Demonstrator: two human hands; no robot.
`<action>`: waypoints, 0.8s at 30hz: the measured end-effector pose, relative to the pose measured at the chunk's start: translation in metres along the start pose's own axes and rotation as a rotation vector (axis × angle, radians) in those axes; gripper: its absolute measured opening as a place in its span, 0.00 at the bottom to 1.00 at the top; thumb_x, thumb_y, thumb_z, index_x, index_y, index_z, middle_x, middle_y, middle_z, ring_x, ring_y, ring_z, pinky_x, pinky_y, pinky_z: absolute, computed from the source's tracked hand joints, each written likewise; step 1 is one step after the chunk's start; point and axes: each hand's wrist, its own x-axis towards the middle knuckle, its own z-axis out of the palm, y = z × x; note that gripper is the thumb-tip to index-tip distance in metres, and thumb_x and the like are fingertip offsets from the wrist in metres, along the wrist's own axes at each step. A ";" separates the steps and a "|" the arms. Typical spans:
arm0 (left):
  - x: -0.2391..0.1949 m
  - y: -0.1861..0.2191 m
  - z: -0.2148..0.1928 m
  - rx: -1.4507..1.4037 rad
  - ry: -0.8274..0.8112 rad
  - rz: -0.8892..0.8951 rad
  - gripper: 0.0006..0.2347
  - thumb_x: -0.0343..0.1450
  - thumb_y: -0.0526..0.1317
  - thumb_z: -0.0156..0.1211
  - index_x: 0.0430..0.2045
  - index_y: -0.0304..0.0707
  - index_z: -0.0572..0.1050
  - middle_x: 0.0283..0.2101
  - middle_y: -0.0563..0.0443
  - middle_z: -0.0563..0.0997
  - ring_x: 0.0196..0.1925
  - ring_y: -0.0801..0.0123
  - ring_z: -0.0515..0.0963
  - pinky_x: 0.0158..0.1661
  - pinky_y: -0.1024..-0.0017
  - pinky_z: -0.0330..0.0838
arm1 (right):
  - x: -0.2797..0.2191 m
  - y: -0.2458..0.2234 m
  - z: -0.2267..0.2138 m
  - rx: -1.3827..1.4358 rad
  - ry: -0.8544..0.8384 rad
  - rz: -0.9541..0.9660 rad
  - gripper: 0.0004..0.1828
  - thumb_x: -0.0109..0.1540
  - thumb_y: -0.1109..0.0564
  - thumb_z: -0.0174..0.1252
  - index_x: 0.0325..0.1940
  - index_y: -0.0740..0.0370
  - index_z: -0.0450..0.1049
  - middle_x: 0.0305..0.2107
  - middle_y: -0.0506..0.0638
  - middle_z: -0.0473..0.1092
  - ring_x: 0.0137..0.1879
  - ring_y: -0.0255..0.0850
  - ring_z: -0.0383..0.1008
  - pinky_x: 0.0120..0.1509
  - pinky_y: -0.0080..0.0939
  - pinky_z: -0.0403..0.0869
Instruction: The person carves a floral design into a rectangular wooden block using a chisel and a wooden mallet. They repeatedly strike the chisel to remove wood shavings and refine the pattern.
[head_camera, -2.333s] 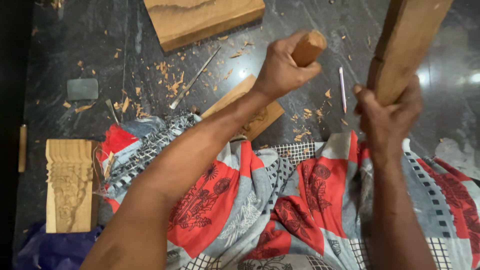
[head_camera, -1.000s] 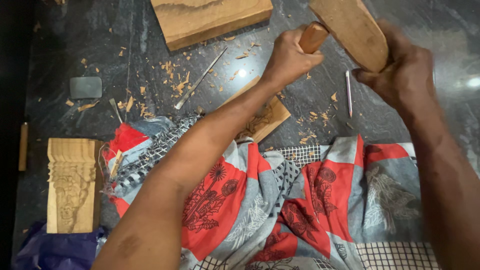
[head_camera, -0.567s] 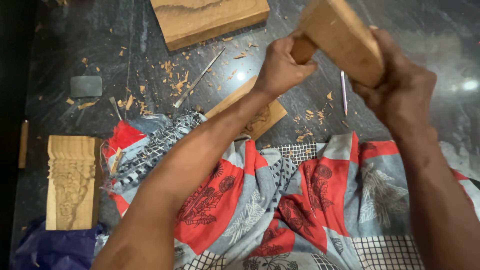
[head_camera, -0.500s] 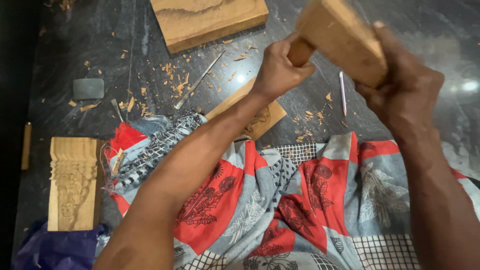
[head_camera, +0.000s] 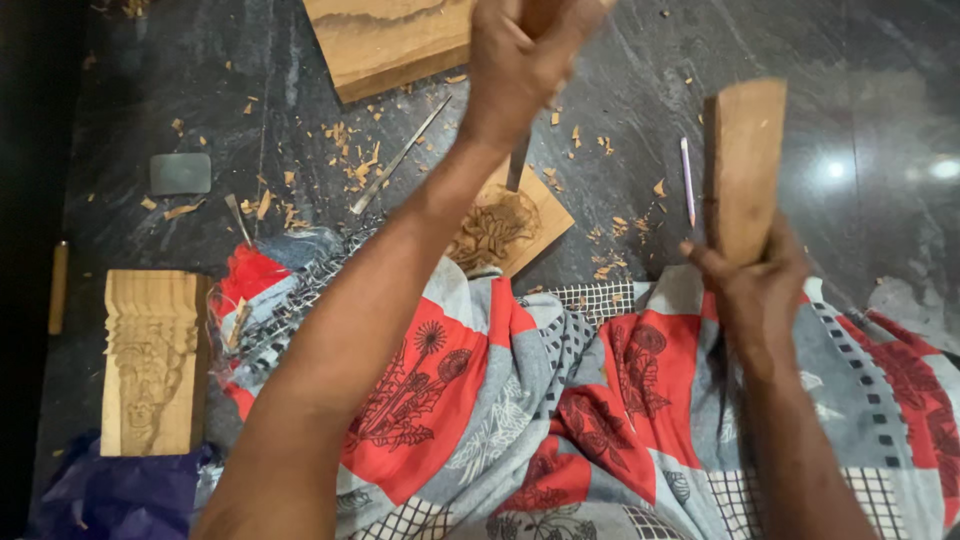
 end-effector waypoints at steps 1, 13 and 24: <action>0.006 -0.006 -0.005 -0.063 0.017 -0.032 0.14 0.73 0.45 0.65 0.19 0.37 0.75 0.15 0.57 0.73 0.14 0.79 0.72 0.16 0.78 0.64 | -0.002 0.004 0.005 0.006 -0.028 0.053 0.29 0.55 0.61 0.73 0.59 0.65 0.71 0.40 0.51 0.75 0.36 0.35 0.74 0.36 0.35 0.73; 0.021 -0.089 -0.003 -0.104 0.048 -0.303 0.22 0.68 0.59 0.65 0.16 0.41 0.69 0.13 0.57 0.71 0.10 0.80 0.71 0.10 0.77 0.65 | -0.001 -0.010 0.035 0.068 -0.154 0.260 0.21 0.54 0.60 0.71 0.49 0.62 0.72 0.22 0.45 0.71 0.21 0.32 0.67 0.21 0.33 0.63; 0.013 -0.086 0.003 -0.017 -0.017 -0.340 0.25 0.67 0.62 0.66 0.16 0.39 0.68 0.12 0.57 0.71 0.10 0.80 0.72 0.10 0.78 0.68 | -0.002 -0.014 0.034 0.122 -0.165 0.296 0.19 0.56 0.61 0.70 0.49 0.62 0.72 0.20 0.47 0.69 0.18 0.32 0.64 0.18 0.34 0.58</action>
